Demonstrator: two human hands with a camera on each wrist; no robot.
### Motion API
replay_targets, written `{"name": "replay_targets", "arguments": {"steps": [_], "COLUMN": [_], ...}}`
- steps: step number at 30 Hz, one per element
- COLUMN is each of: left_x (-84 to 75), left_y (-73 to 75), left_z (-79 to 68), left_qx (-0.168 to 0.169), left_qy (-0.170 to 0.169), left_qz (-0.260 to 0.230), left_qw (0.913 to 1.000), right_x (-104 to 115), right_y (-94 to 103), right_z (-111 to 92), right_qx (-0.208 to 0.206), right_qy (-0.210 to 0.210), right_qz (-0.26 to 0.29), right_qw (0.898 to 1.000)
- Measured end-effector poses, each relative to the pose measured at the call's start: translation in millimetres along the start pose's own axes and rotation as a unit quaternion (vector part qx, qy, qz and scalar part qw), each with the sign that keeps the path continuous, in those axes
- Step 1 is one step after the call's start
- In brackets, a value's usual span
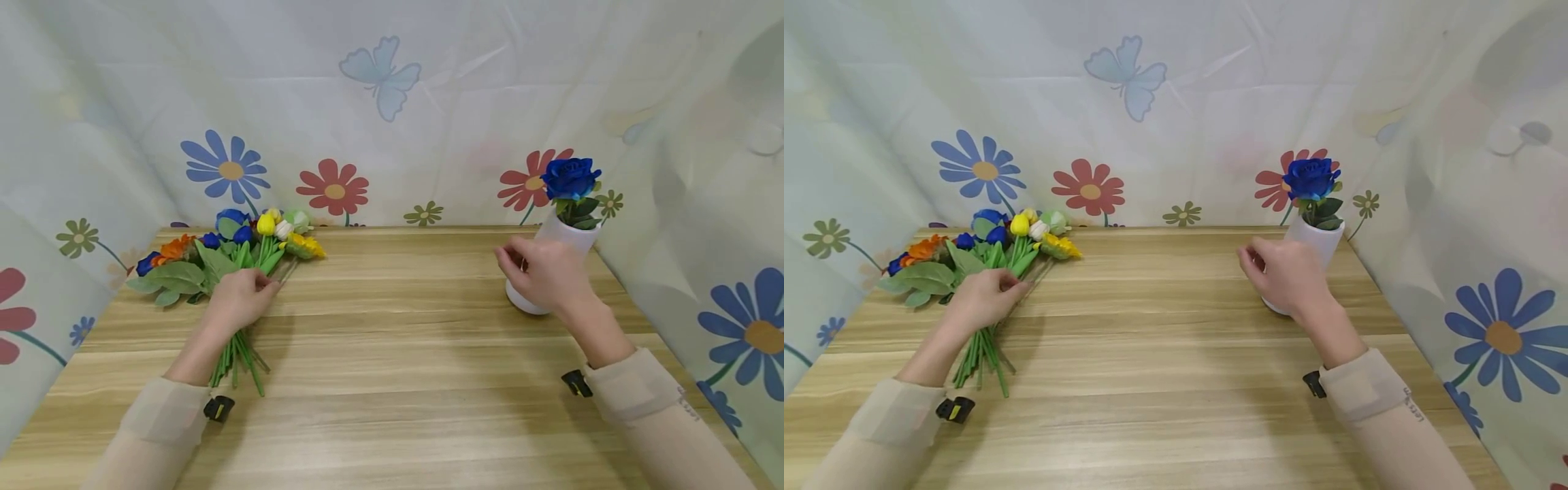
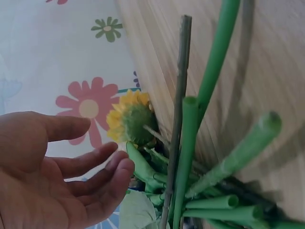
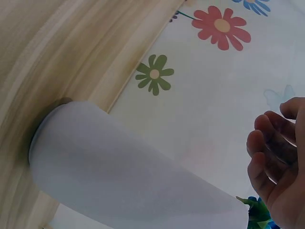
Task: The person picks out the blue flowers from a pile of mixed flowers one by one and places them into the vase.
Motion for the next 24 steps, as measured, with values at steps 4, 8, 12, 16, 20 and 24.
{"name": "replay_targets", "arguments": {"steps": [4,8,12,16,20,24], "left_x": [3.6,6.1,8.4,12.0,16.3,21.4], "left_y": [2.5,5.5,7.7,8.3,9.6,11.3], "left_z": [1.5,1.4,1.7,3.7,5.6,6.0], "left_qx": [0.002,0.006,0.006,0.009,0.017,0.018], "left_qy": [0.001,0.002,0.005,0.008,0.021,0.037], "left_qz": [0.019,0.025,0.032,0.039,0.041,0.043], "left_qw": [0.9998,0.9997,0.9995,0.9991,0.9988,0.9982], "right_x": [-0.6,0.2,2.5,3.9,3.9,3.8], "right_y": [-5.0,-7.7,-9.7,-11.2,-12.2,-12.9], "right_z": [-4.0,-6.3,-7.6,-9.2,-10.7,-12.0], "right_qx": [0.014,0.023,0.031,0.040,0.045,0.045], "right_qy": [-0.015,-0.024,-0.031,-0.039,-0.045,-0.049], "right_qz": [0.002,0.003,0.004,0.006,0.010,0.014], "right_qw": [1.000,0.999,0.999,0.998,0.998,0.998]}}
Point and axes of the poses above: each hand's wrist, its own z-axis towards the middle knuckle, its own y-axis out of the back of the hand, x = y × z, the point moved 1 cm from there along z, towards the middle knuckle, and after that the axes turned 4 degrees about -y, right-handed, at the moved point
